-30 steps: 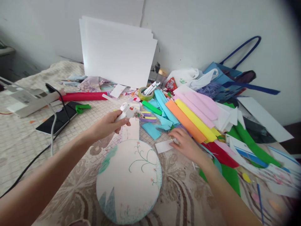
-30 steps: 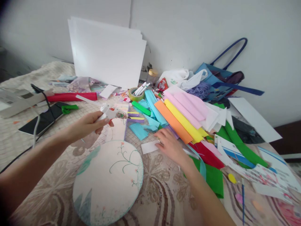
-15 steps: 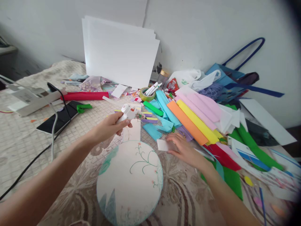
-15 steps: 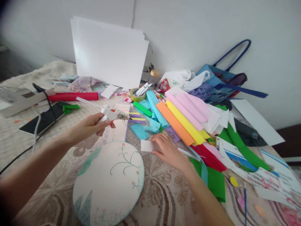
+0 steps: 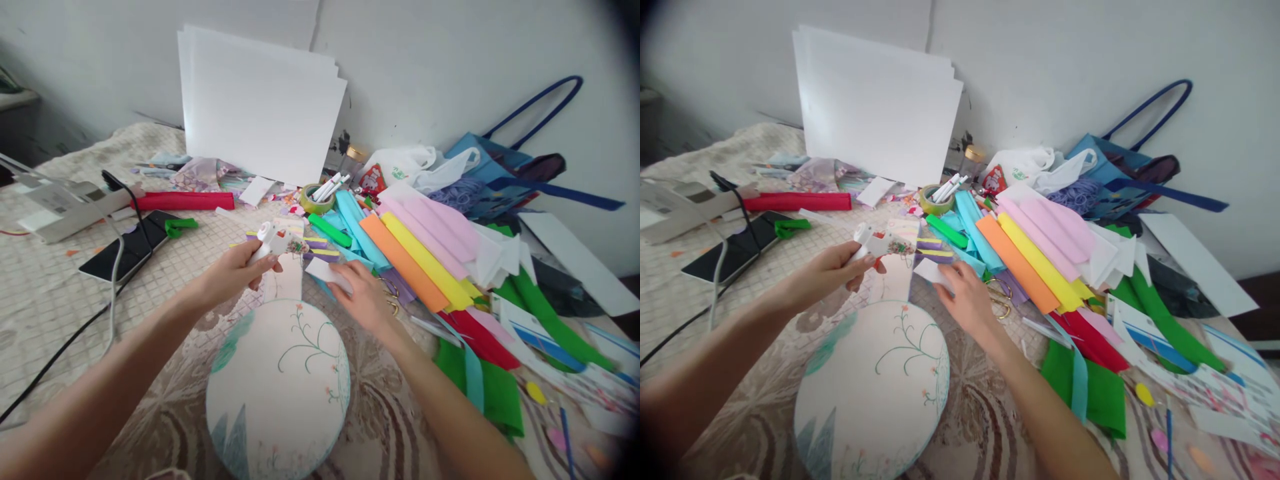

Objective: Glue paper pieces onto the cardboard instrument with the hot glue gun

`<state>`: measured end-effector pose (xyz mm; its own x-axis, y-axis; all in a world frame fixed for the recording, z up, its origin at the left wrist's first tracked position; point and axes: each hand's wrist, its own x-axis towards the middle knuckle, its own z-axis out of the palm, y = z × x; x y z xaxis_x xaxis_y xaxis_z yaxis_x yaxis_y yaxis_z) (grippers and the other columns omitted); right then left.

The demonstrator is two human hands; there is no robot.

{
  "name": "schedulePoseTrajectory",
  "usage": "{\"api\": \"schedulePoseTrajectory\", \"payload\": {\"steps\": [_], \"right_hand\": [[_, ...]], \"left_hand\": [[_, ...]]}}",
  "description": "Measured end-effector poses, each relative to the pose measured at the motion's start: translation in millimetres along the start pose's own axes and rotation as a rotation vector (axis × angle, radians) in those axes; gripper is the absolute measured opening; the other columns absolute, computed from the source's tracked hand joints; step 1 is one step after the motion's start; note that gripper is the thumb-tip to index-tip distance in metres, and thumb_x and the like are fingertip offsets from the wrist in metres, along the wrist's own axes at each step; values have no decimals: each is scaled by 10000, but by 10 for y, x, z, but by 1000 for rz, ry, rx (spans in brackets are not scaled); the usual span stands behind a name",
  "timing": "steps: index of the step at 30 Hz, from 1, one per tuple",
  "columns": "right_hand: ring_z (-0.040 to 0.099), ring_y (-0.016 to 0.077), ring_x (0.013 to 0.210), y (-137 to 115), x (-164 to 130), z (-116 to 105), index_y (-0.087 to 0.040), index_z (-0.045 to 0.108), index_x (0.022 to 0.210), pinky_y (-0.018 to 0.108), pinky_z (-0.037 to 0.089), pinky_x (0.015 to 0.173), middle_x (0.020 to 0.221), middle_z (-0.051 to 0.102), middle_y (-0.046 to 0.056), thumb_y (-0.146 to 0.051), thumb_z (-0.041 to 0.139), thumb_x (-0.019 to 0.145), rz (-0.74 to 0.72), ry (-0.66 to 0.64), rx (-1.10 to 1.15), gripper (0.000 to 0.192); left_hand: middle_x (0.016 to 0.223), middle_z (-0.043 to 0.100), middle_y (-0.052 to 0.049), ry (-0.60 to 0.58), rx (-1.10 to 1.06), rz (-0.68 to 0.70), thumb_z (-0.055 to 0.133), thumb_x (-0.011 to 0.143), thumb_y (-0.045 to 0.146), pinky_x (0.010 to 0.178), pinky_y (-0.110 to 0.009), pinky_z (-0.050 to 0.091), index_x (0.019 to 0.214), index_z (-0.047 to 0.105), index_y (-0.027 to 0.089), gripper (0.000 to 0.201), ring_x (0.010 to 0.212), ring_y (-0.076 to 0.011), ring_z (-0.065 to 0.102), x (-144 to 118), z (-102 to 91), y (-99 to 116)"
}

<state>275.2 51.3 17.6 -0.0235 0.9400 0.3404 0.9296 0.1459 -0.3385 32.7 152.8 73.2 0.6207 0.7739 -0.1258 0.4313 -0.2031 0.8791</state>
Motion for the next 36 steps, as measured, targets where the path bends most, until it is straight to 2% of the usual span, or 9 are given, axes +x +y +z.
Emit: {"api": "schedulePoseTrajectory", "payload": {"steps": [8, 36], "right_hand": [[593, 263, 1007, -61, 29, 95, -229, 577, 1147, 407, 509, 857, 1075, 601, 100, -304, 520, 884, 8, 13, -6, 279], [586, 262, 991, -80, -7, 31, -210, 574, 1152, 385, 519, 804, 1063, 587, 117, -287, 520, 884, -27, 1, -103, 284]], "left_hand": [[547, 444, 35, -2, -2, -3, 436, 898, 418, 520, -221, 411, 923, 603, 134, 331, 521, -104, 452, -3, 1, -3], [558, 436, 35, -11, -15, -6, 425, 909, 460, 517, -228, 378, 940, 608, 154, 358, 527, -107, 446, -20, -24, -98]]}}
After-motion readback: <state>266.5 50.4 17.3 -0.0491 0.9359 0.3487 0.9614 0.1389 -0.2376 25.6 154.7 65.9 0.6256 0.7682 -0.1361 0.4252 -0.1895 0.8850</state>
